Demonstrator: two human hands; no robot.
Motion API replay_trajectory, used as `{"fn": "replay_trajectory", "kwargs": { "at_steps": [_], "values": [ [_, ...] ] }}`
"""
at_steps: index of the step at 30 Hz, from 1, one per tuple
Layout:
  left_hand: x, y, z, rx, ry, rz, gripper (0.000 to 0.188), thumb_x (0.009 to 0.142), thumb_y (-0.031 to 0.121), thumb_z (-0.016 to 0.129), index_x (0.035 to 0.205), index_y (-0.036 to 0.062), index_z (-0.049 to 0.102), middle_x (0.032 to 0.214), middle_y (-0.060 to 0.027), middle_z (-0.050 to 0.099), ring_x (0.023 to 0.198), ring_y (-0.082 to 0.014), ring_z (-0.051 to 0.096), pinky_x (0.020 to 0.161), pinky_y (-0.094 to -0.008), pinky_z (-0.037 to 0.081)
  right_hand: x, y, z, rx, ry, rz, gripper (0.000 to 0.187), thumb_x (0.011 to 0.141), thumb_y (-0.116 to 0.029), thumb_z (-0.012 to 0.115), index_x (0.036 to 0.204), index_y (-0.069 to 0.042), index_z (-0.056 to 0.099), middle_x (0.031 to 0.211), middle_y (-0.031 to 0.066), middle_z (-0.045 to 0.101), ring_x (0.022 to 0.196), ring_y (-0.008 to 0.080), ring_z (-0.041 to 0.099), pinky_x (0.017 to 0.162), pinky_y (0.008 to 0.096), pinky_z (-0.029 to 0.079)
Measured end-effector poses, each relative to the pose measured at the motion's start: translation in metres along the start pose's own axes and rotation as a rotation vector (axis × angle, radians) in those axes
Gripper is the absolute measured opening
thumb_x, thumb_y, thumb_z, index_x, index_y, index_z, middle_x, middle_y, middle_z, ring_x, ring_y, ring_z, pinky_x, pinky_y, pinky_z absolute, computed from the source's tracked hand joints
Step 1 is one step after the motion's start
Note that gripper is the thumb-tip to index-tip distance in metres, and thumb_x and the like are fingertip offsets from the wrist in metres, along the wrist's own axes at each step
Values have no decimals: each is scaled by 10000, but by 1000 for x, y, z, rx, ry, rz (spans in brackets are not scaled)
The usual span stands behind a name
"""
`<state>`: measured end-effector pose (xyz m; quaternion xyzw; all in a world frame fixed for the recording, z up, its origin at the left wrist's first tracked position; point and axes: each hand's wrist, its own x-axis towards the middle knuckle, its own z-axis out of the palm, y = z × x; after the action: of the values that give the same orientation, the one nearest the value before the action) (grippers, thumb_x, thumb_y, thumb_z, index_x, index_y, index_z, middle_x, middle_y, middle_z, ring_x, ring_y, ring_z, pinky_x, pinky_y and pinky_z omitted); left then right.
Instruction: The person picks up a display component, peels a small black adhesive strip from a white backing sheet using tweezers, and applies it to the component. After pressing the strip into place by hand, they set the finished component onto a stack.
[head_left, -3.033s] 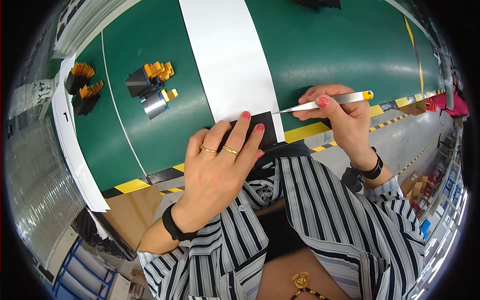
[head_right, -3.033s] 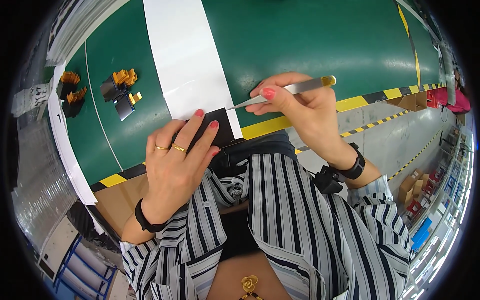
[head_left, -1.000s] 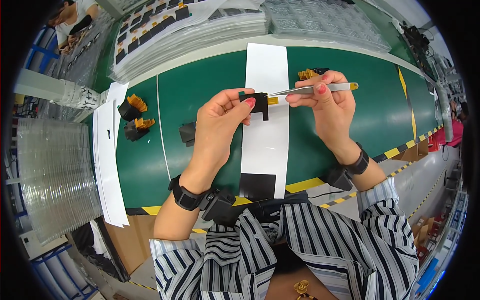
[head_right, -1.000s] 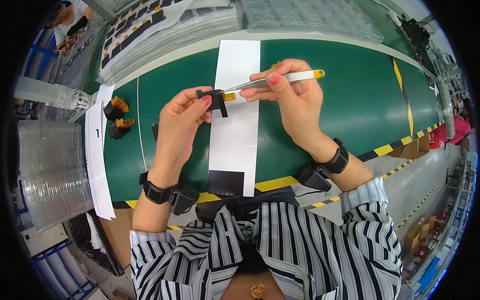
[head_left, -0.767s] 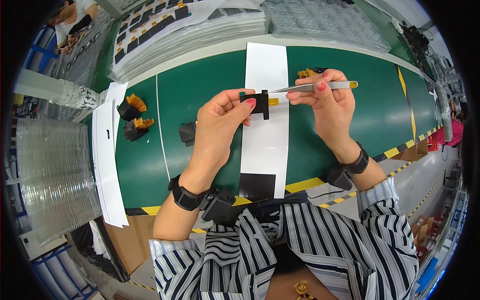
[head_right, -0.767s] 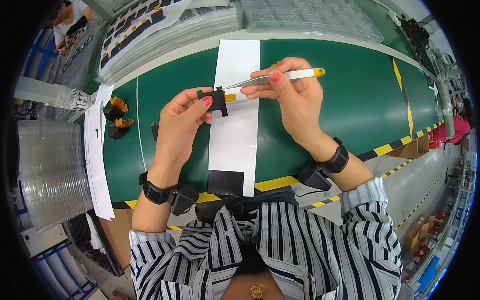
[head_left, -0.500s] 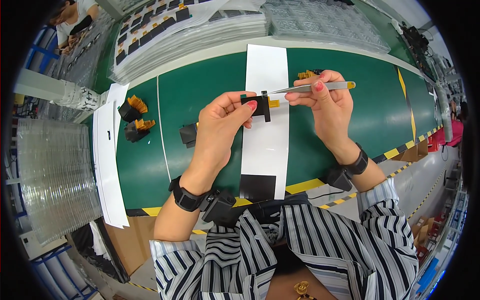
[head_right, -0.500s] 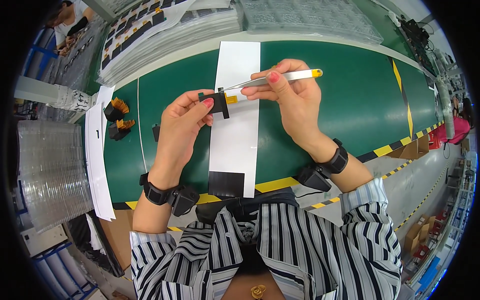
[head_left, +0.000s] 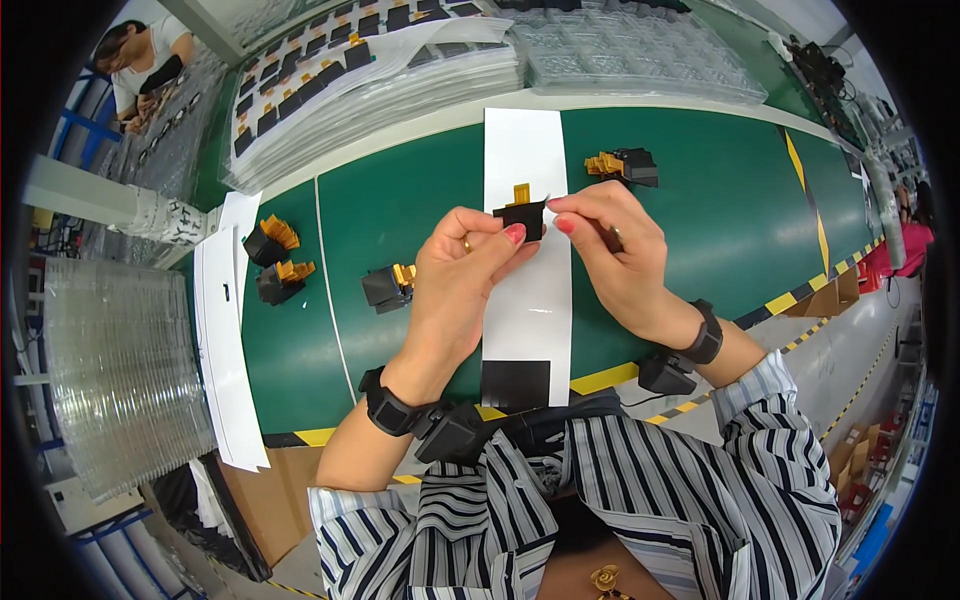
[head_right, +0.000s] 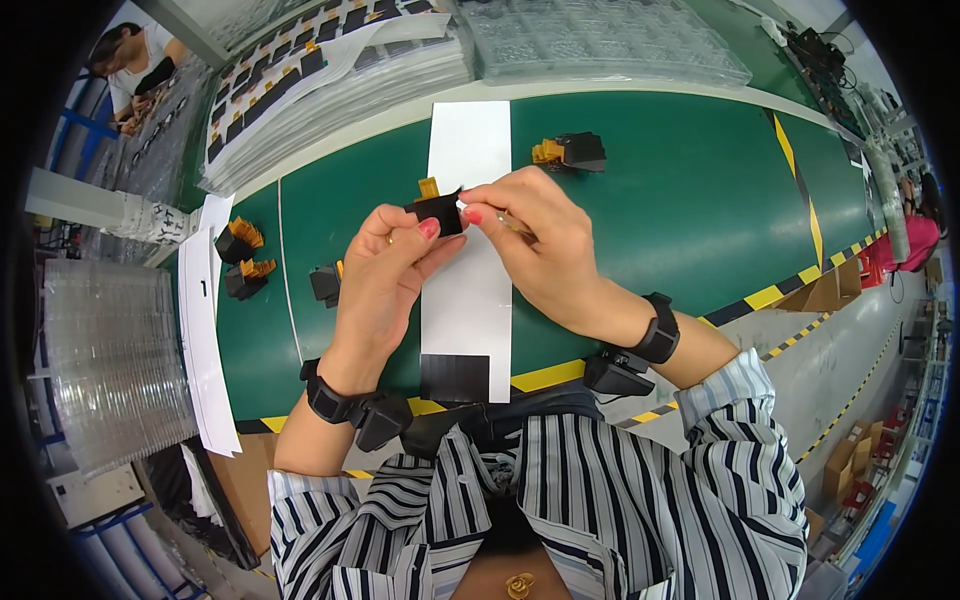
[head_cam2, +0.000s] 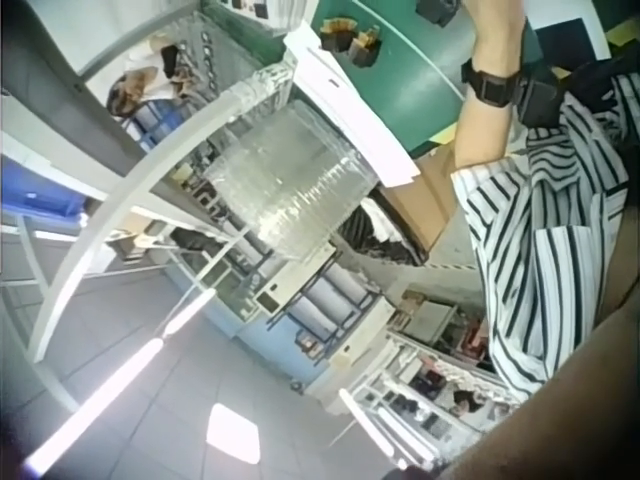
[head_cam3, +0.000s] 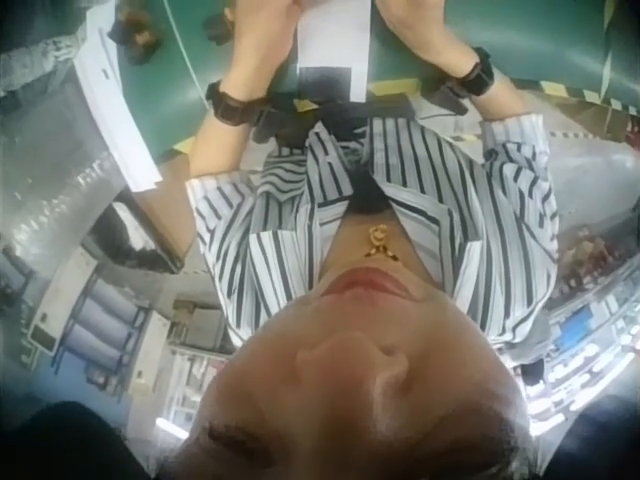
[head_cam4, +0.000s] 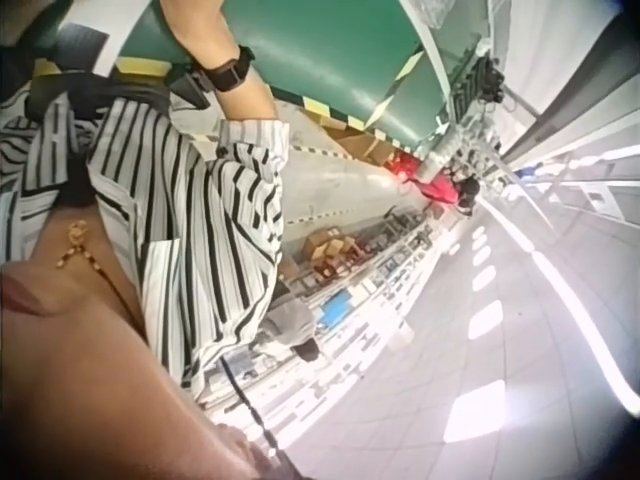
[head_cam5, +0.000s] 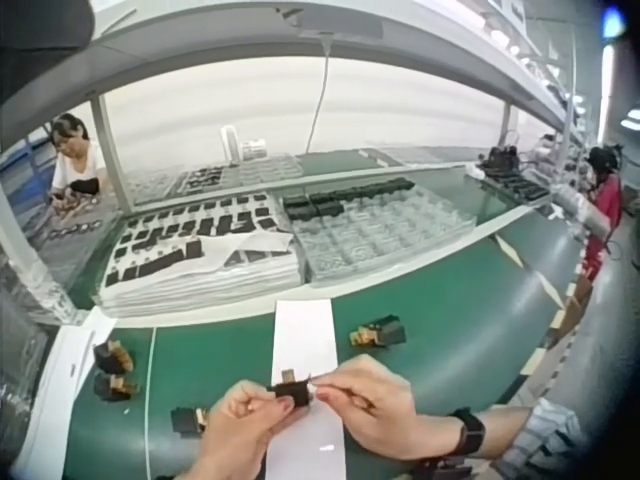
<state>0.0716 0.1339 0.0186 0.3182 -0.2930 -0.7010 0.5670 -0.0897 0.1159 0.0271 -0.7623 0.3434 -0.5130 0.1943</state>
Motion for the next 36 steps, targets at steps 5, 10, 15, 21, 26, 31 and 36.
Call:
{"fn": "replay_trajectory", "kwargs": {
  "at_steps": [5,10,15,21,26,31,36],
  "values": [
    [-1,-3,1,10,-51,19,81,807,-7,522,798,65,488,820,-54,596,798,-131,577,844,-352,474,-2,-1,2,46,10,85,129,772,31,582,893,-3,611,781,21,535,577,39,416,448,169,285],
    [-1,0,4,44,-33,1,75,811,-7,541,826,32,478,798,-75,612,780,-111,579,789,-273,484,-3,-2,2,168,-1,218,97,774,27,582,863,0,608,775,16,536,576,30,415,450,162,278],
    [-2,-2,1,282,2,147,98,775,18,599,831,17,518,808,-52,594,788,-109,556,763,-244,462,-4,-2,2,198,-8,217,57,771,19,586,824,6,597,775,11,534,569,16,406,448,156,277],
    [-6,2,4,920,183,577,127,702,57,679,801,22,608,809,-37,558,771,-125,514,702,-235,421,-3,-3,1,156,-17,209,49,762,23,588,808,7,590,772,7,524,557,10,393,444,154,276],
    [-7,1,5,928,178,555,105,696,64,682,778,33,625,798,-42,569,754,-139,510,691,-241,411,-5,-2,2,157,-36,215,50,754,23,595,799,6,583,764,5,516,555,14,392,447,156,283],
    [-5,2,2,758,99,360,100,727,56,653,805,11,608,782,-20,583,732,-99,507,684,-218,412,-5,-1,0,115,-88,154,57,743,32,595,788,9,568,755,10,510,552,21,393,452,165,297],
    [-4,2,3,556,50,198,92,756,40,619,826,-12,590,783,3,583,713,-62,498,678,-192,409,-5,-1,2,112,-105,165,67,748,35,579,805,10,555,755,20,509,549,27,393,456,173,306]
  ]
}}
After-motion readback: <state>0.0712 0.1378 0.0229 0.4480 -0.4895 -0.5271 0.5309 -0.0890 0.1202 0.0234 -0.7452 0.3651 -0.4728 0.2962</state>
